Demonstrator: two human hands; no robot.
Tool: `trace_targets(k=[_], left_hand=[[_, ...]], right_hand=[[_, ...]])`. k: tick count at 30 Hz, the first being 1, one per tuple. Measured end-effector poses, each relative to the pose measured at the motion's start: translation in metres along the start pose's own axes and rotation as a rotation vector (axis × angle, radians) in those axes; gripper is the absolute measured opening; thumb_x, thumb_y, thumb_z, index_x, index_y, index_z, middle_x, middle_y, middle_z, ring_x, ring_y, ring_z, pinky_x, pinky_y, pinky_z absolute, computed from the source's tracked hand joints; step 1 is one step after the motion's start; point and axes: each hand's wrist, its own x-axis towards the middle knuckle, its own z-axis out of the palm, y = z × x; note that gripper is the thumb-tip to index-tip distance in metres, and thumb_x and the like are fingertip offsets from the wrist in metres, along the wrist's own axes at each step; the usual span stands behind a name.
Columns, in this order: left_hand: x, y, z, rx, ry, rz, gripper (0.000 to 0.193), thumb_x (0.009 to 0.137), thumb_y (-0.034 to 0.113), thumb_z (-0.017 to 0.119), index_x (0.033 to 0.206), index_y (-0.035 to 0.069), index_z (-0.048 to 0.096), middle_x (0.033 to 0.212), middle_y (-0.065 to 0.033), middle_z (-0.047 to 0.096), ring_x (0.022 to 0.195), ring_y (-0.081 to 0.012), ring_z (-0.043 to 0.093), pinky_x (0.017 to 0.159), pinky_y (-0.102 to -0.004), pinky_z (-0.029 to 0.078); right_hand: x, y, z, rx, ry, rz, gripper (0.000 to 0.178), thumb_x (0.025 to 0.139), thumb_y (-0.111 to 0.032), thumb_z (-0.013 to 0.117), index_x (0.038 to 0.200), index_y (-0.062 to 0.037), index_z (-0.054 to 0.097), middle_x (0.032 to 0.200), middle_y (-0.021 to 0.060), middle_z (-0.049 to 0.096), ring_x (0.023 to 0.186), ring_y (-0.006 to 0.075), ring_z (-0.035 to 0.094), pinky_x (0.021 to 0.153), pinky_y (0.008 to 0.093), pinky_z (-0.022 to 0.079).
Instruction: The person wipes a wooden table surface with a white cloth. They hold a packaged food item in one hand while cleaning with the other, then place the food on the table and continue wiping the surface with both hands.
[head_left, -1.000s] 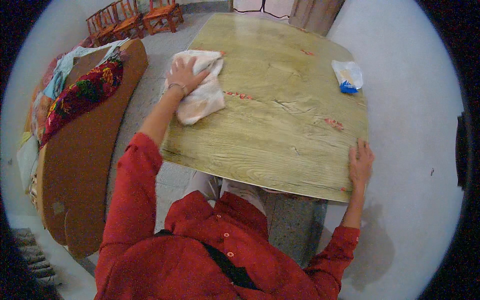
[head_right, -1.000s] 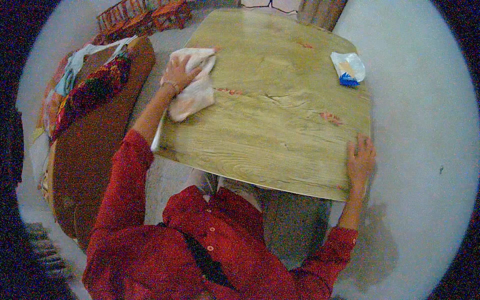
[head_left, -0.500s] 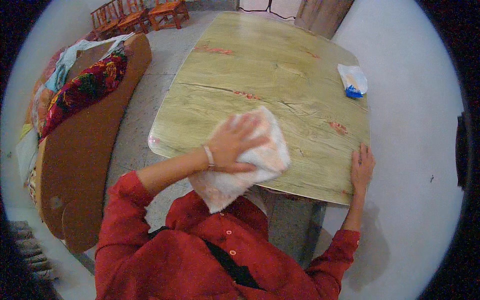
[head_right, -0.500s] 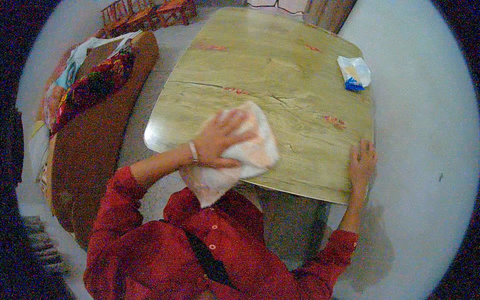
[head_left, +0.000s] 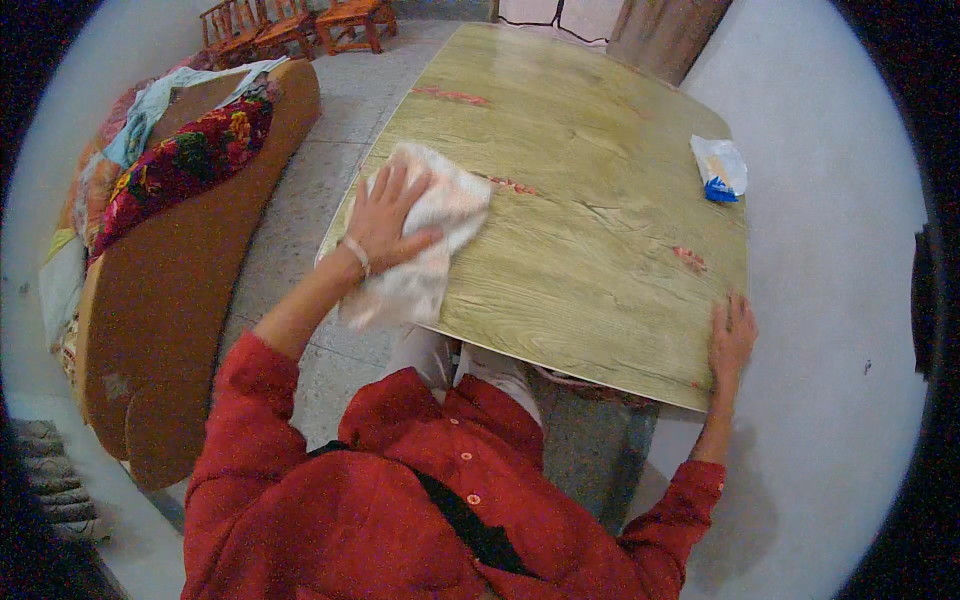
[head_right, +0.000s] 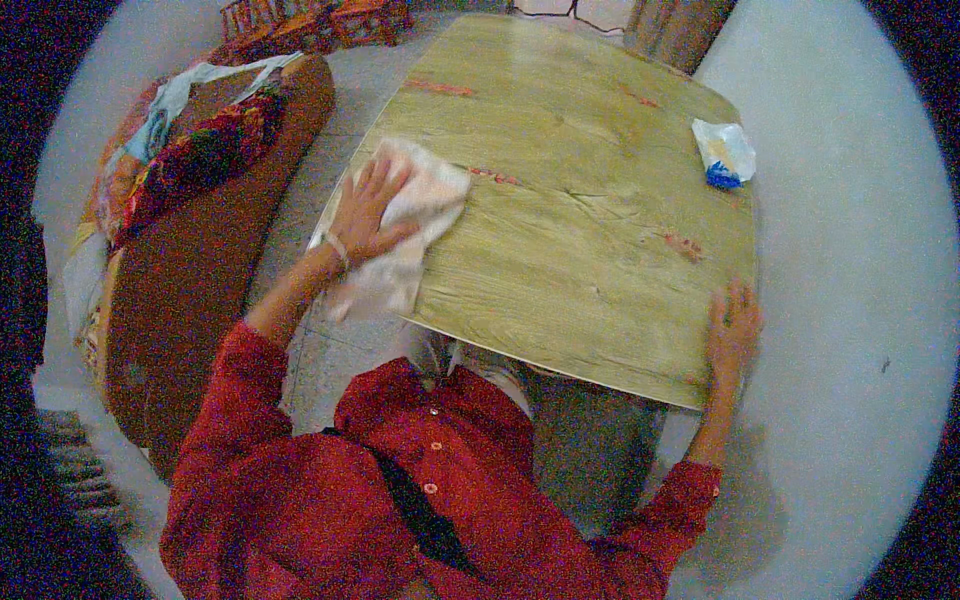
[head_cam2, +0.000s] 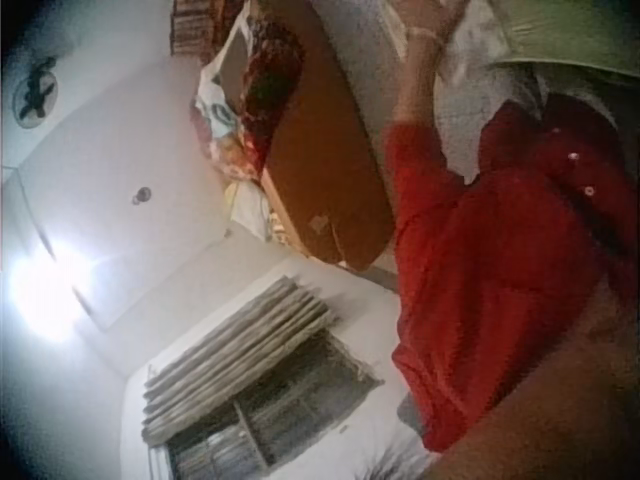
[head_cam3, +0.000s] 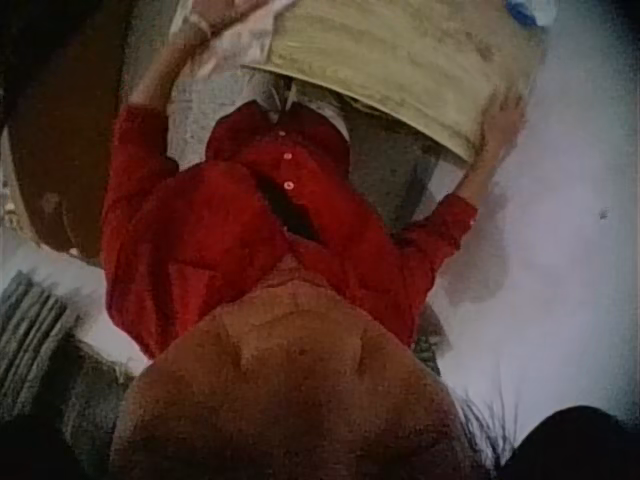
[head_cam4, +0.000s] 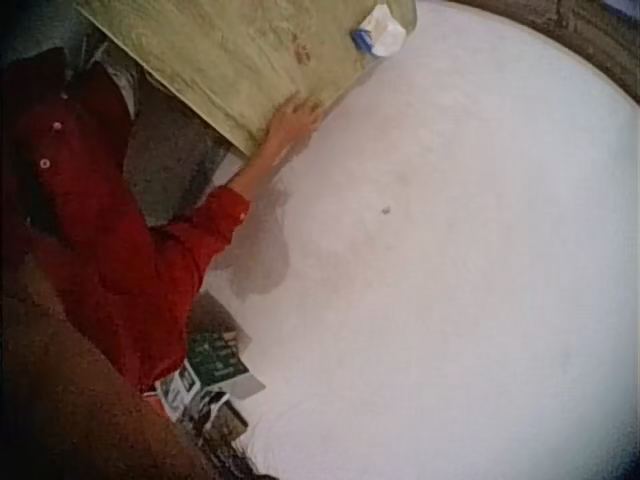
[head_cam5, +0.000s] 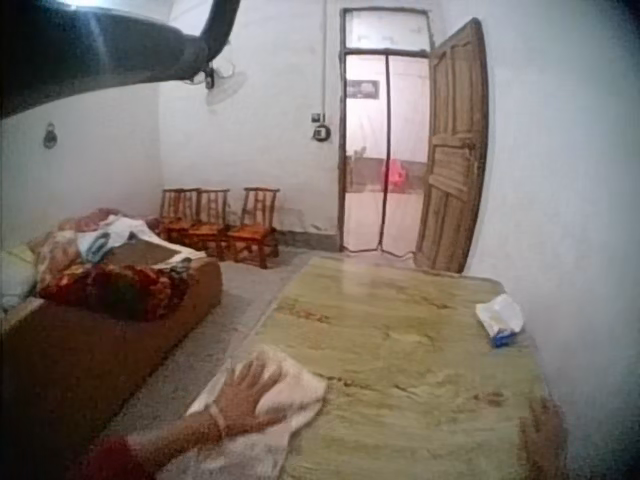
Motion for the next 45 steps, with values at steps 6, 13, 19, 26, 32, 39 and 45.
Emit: trace_targets(k=[6, 13, 19, 26, 32, 39, 45], left_hand=[[-0.058, -0.013, -0.008, -0.092, -0.004, -0.053, 0.073, 0.079, 0.05, 0.054, 0.137, 0.012, 0.03, 0.143, -0.0195, 0.02, 0.132, -0.0392, 0.017, 0.103, -0.0572, 0.015], [0.043, -0.062, 0.024, -0.291, 0.147, -0.269, 0.058, 0.081, 0.049, 0.053, 0.132, 0.027, 0.037, 0.14, -0.0159, 0.029, 0.128, -0.0374, 0.026, 0.099, -0.0579, 0.024], [0.005, -0.023, 0.0, -0.05, 0.004, -0.071, 0.072, 0.069, 0.063, 0.059, 0.129, 0.029, 0.04, 0.142, -0.0177, 0.024, 0.132, -0.0418, 0.016, 0.098, -0.0664, 0.014], [-0.005, -0.032, 0.005, -0.274, 0.016, -0.1, 0.069, 0.071, 0.056, 0.063, 0.126, 0.02, 0.044, 0.143, -0.017, 0.022, 0.132, -0.0434, 0.012, 0.1, -0.0646, 0.011], [0.034, -0.027, -0.038, -0.322, 0.131, -0.343, 0.052, 0.079, 0.039, 0.062, 0.117, 0.008, 0.047, 0.096, -0.0223, 0.061, 0.089, -0.039, 0.058, 0.076, -0.0422, 0.046], [0.048, -0.036, -0.093, -0.431, 0.172, -0.179, 0.05, 0.08, 0.036, 0.062, 0.118, 0.007, 0.047, 0.098, -0.0238, 0.059, 0.091, -0.0393, 0.057, 0.076, -0.0432, 0.046], [0.024, -0.037, -0.001, -0.245, 0.078, 0.004, 0.057, 0.083, 0.04, 0.056, 0.124, 0.004, 0.04, 0.129, -0.0234, 0.04, 0.12, -0.0366, 0.038, 0.097, -0.0485, 0.03]], right_hand=[[-0.001, 0.006, 0.008, -0.052, 0.024, -0.053, 0.048, 0.088, -0.033, 0.047, 0.131, -0.0117, 0.041, 0.137, 0.0175, 0.034, 0.125, 0.0349, 0.032, 0.104, 0.0445, 0.024], [0.006, 0.001, 0.007, -0.022, 0.026, -0.08, 0.049, 0.088, -0.035, 0.048, 0.131, -0.0126, 0.042, 0.136, 0.0181, 0.035, 0.125, 0.0343, 0.032, 0.103, 0.0444, 0.026], [-0.003, 0.0, -0.002, -0.077, 0.0, -0.009, 0.05, 0.087, -0.035, 0.049, 0.133, -0.0159, 0.04, 0.136, 0.016, 0.035, 0.124, 0.0337, 0.033, 0.102, 0.044, 0.028], [-0.001, 0.004, 0.004, -0.028, 0.055, -0.08, 0.048, 0.087, -0.035, 0.048, 0.131, -0.0149, 0.042, 0.135, 0.0178, 0.036, 0.121, 0.0351, 0.035, 0.102, 0.0442, 0.028], [0.001, 0.006, 0.004, -0.043, 0.062, -0.063, 0.048, 0.087, -0.036, 0.048, 0.13, -0.0145, 0.043, 0.134, 0.0172, 0.038, 0.121, 0.0353, 0.035, 0.101, 0.0445, 0.029], [-0.001, 0.003, 0.004, -0.038, 0.044, -0.011, 0.049, 0.087, -0.038, 0.049, 0.13, -0.0161, 0.043, 0.134, 0.0155, 0.038, 0.123, 0.0335, 0.034, 0.101, 0.0449, 0.03], [0.0, -0.006, 0.001, -0.033, 0.026, -0.023, 0.05, 0.087, -0.041, 0.047, 0.13, -0.0165, 0.044, 0.135, 0.0145, 0.037, 0.123, 0.0324, 0.034, 0.101, 0.0453, 0.03]])
